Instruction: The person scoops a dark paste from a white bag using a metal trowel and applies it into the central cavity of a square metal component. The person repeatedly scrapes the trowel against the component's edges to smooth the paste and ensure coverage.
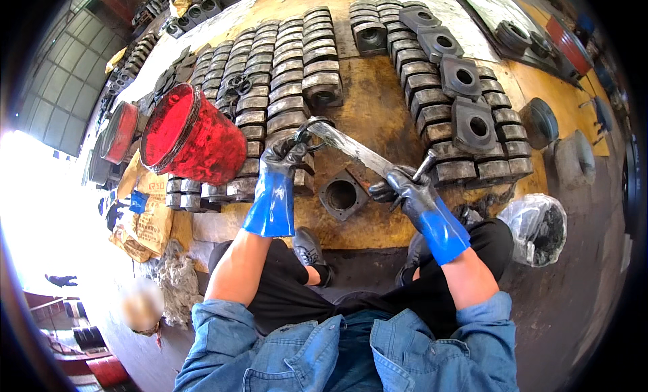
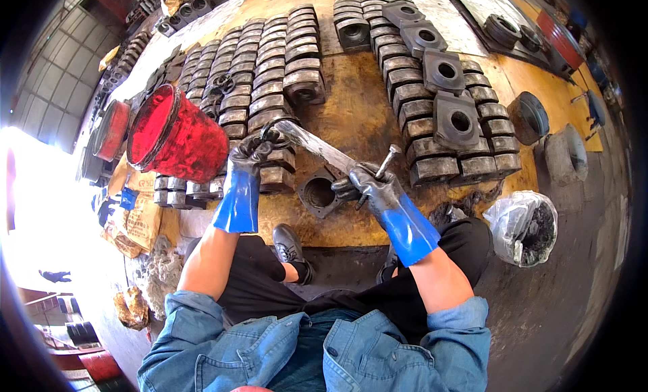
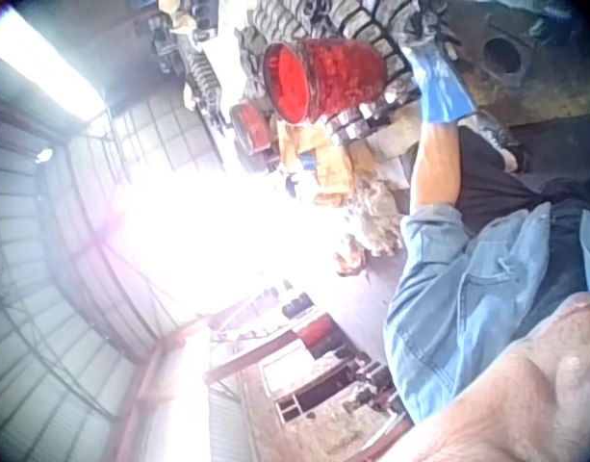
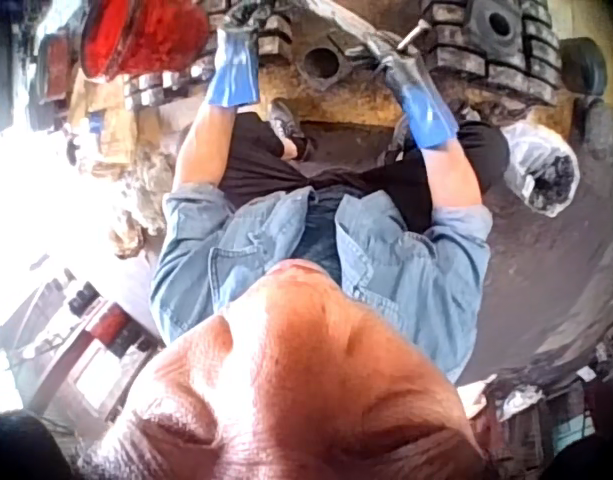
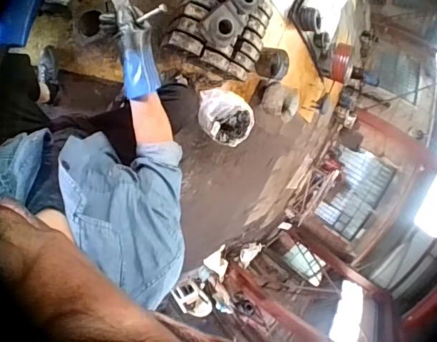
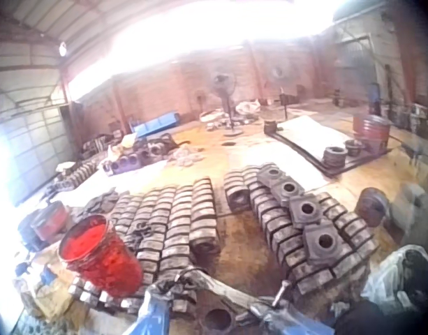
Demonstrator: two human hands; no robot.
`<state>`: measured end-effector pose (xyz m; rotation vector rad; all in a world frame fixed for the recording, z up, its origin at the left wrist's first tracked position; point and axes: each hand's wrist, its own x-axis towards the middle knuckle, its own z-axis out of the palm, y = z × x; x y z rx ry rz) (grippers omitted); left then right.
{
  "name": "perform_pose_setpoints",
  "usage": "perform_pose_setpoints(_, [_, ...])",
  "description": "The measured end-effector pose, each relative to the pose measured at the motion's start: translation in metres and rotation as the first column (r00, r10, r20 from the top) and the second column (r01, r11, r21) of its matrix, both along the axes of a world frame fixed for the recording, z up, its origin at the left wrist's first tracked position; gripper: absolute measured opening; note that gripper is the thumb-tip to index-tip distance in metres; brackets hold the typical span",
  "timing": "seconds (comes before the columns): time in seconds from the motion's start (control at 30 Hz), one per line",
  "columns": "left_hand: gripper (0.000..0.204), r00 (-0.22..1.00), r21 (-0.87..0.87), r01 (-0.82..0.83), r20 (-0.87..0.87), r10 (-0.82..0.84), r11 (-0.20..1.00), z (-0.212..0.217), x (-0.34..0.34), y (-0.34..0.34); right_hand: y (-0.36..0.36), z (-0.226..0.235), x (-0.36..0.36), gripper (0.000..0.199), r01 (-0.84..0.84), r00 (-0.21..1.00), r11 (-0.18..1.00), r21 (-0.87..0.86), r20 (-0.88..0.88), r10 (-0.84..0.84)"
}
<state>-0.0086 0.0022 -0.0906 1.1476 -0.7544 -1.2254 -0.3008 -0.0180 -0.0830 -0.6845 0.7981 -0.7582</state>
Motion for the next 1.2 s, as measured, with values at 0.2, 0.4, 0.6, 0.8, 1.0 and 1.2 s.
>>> perform_pose_setpoints(0.2, [0.033, 0.958, -0.091, 0.064, 0.285, -0.036, 0.994, -0.008, -0.001, -0.001, 0.0, 0.0, -0.003, 0.031, -0.034, 0.999, 0.955, -0.294, -0.039, 0.024])
perform_pose_setpoints(0.4, [0.055, 0.971, 0.008, 0.107, 0.216, -0.106, 0.994, 0.02, 0.018, -0.001, -0.009, -0.017, -0.009, 0.032, -0.084, 0.951, 0.883, -0.461, -0.302, -0.067])
perform_pose_setpoints(0.6, [0.061, 0.786, -0.167, 0.606, 0.278, -0.552, 0.778, 0.054, 0.08, -0.06, -0.024, -0.057, 0.002, 0.024, -0.051, 0.998, 0.936, -0.349, 0.008, 0.057])
perform_pose_setpoints(0.8, [0.04, -0.22, 0.51, 0.36, 0.86, -0.46, 0.781, 0.137, -0.045, -0.084, -0.016, -0.046, 0.002, 0.022, -0.089, 0.992, 0.815, -0.572, -0.126, 0.02])
perform_pose_setpoints(1.0, [0.023, -0.544, 0.357, 0.425, 0.835, -0.08, 0.832, 0.152, -0.059, -0.061, -0.011, -0.058, 0.005, 0.022, 0.065, 0.996, 0.851, -0.521, 0.089, -0.022])
perform_pose_setpoints(1.2, [0.008, -0.189, 0.326, 0.557, 0.945, -0.266, 0.763, 0.075, -0.008, -0.077, -0.005, -0.05, 0.012, 0.026, -0.027, 0.984, 0.802, -0.596, 0.123, 0.125])
